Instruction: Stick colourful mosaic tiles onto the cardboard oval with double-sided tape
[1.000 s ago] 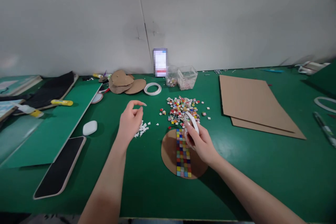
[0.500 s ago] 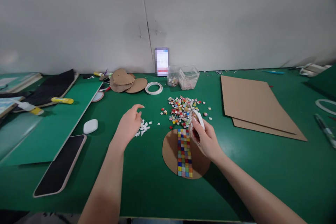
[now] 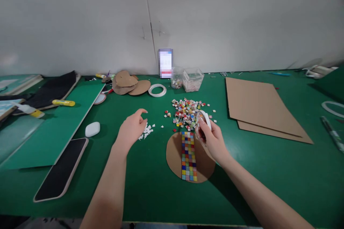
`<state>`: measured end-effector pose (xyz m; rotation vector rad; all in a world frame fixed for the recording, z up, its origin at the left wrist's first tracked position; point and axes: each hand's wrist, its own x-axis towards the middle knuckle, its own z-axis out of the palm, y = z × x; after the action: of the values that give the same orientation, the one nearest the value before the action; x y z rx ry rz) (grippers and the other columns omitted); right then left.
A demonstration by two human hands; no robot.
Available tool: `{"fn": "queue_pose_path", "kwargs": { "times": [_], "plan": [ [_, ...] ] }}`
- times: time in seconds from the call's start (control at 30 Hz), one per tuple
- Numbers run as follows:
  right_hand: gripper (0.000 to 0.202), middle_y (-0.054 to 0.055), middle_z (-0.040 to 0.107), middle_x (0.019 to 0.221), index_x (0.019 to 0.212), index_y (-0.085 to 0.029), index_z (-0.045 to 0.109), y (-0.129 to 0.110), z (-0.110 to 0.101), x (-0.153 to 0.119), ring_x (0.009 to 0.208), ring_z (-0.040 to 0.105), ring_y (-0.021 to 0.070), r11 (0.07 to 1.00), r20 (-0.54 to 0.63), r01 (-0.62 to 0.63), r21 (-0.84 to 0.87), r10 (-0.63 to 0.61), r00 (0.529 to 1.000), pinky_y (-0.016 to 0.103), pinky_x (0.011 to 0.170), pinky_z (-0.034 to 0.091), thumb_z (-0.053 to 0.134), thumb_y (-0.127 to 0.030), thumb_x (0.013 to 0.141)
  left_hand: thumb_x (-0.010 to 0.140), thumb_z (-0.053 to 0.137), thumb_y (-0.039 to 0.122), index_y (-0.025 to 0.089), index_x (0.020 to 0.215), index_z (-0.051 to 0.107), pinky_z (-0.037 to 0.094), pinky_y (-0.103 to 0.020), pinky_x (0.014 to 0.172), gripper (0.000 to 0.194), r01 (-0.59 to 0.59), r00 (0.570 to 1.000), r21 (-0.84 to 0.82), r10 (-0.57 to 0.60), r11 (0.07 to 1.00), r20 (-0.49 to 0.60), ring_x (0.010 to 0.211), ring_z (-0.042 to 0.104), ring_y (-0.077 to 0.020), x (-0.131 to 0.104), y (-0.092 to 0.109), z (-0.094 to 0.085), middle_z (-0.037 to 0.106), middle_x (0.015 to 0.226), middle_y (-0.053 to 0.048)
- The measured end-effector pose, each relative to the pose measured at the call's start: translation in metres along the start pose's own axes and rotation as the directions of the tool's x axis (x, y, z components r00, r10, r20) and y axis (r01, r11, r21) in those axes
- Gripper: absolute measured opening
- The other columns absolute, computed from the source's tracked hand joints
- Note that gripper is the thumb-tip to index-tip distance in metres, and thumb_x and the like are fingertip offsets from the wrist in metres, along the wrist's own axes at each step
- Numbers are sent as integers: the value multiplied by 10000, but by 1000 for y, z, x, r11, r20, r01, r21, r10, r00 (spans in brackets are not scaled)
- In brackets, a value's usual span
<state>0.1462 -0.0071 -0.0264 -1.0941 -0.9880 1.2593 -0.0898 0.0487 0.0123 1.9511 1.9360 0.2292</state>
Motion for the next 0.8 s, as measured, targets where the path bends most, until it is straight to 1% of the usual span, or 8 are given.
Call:
{"fn": "queue_pose_path", "kwargs": {
  "times": [0.13, 0.2, 0.3, 0.47, 0.57, 0.63, 0.7, 0.8],
  "plan": [
    [327, -66, 396, 489, 629, -186, 423, -1, 0, 0, 386, 313, 45, 1000, -1, -4, -4, 4, 1000, 177, 345, 213, 480, -413, 858, 847, 371, 387, 232, 1000, 523, 309, -223, 429, 265, 40, 998, -8, -40, 999, 57, 493, 538, -163, -1, 2, -1, 560, 534, 13],
    [328, -65, 391, 490, 626, -189, 418, -1, 0, 0, 390, 312, 49, 1000, 8, -1, -5, 1, 1000, 182, 349, 214, 472, -409, 862, 860, 333, 406, 227, 960, 538, 287, -230, 412, 290, 39, 998, 1, -39, 999, 59, 452, 511, -165, -2, 3, -1, 527, 497, 10],
    [326, -63, 392, 491, 623, -193, 413, -2, 1, 0, 392, 309, 54, 1000, 11, -3, -12, 4, 1000, 191, 353, 212, 467, -407, 863, 863, 321, 394, 239, 994, 528, 266, -235, 403, 290, -10, 999, 14, 10, 1000, 31, 457, 500, -167, -3, 2, 1, 526, 548, 0],
    [303, -63, 396, 491, 646, -193, 431, 0, 1, 1, 396, 299, 55, 1000, 23, -10, 6, 10, 1000, 197, 353, 187, 467, -400, 865, 860, 317, 348, 256, 1141, 464, 298, -237, 411, 330, -35, 996, -11, 36, 999, 77, 474, 512, -161, -2, -1, 2, 580, 690, -20],
    [307, -65, 389, 480, 639, -187, 439, 0, 1, 1, 396, 299, 52, 1000, 23, -5, 4, 5, 1000, 197, 355, 188, 475, -393, 865, 842, 361, 361, 255, 1101, 494, 312, -235, 425, 310, -28, 995, -23, 31, 999, 94, 501, 537, -171, -2, -1, 1, 580, 635, -7],
    [316, -65, 394, 473, 627, -187, 434, 0, 2, 1, 391, 302, 52, 1000, 12, -7, -12, 7, 1000, 197, 352, 192, 482, -396, 860, 848, 342, 388, 246, 1044, 528, 304, -241, 416, 305, -5, 994, -35, 9, 999, 110, 453, 512, -170, -2, -1, 0, 550, 549, 6],
    [323, -66, 393, 466, 619, -188, 429, -1, 3, 1, 386, 304, 53, 1000, 6, -6, -29, 6, 1000, 196, 349, 197, 486, -401, 855, 857, 313, 398, 239, 997, 550, 289, -246, 406, 318, 1, 995, -44, 3, 999, 99, 415, 480, -166, -2, 0, 0, 518, 500, 11],
    [320, -69, 387, 458, 622, -190, 431, -2, 3, 1, 383, 305, 55, 999, 8, 8, -46, -8, 1000, 196, 350, 213, 488, -406, 851, 853, 332, 376, 244, 1010, 536, 298, -240, 422, 290, -32, 998, -64, 36, 997, 55, 467, 512, -168, -2, -1, 0, 545, 548, 9]
  ]
}}
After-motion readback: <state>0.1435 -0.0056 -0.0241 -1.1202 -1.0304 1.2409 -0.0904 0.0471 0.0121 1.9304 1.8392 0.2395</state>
